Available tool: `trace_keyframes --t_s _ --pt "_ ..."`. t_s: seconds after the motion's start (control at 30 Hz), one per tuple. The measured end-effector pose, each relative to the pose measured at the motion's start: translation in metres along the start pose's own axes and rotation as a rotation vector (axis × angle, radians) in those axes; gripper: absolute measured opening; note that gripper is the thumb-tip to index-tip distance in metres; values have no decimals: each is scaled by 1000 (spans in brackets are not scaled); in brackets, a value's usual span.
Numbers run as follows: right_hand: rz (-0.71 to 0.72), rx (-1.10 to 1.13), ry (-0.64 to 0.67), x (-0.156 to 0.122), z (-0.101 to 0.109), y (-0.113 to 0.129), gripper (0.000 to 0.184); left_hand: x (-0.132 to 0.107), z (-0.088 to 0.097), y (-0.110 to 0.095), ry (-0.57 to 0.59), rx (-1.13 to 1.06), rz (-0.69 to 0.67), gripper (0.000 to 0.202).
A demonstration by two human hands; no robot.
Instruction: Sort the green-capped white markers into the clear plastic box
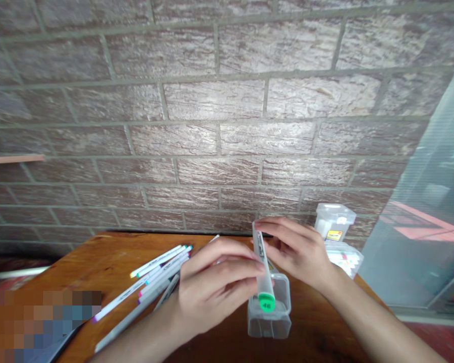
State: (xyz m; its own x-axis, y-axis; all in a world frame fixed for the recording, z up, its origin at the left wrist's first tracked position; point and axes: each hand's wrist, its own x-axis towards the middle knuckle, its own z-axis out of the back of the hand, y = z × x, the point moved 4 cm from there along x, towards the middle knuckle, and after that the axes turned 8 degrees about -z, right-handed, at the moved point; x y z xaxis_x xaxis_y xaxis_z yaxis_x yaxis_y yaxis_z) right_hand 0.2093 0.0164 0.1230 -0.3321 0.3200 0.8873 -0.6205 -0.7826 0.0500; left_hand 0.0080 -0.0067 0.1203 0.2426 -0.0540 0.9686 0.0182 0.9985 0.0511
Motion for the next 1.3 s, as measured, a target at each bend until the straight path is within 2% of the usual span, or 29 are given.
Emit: trace_keyframes --t_s 0.3,0.57,0.83,1.3 --pt "25 -59 20 -3 -2 -4 13 3 -2 3 2 15 -2 22" --pt "47 -84 1 -3 7 -2 15 -4 -5 -3 63 36 -39 25" --pt "28 -111 -1 0 15 -2 17 -5 -7 -4 47 73 -56 16" --pt "53 -125 46 1 12 -1 15 -3 -4 -5 48 67 -60 21"
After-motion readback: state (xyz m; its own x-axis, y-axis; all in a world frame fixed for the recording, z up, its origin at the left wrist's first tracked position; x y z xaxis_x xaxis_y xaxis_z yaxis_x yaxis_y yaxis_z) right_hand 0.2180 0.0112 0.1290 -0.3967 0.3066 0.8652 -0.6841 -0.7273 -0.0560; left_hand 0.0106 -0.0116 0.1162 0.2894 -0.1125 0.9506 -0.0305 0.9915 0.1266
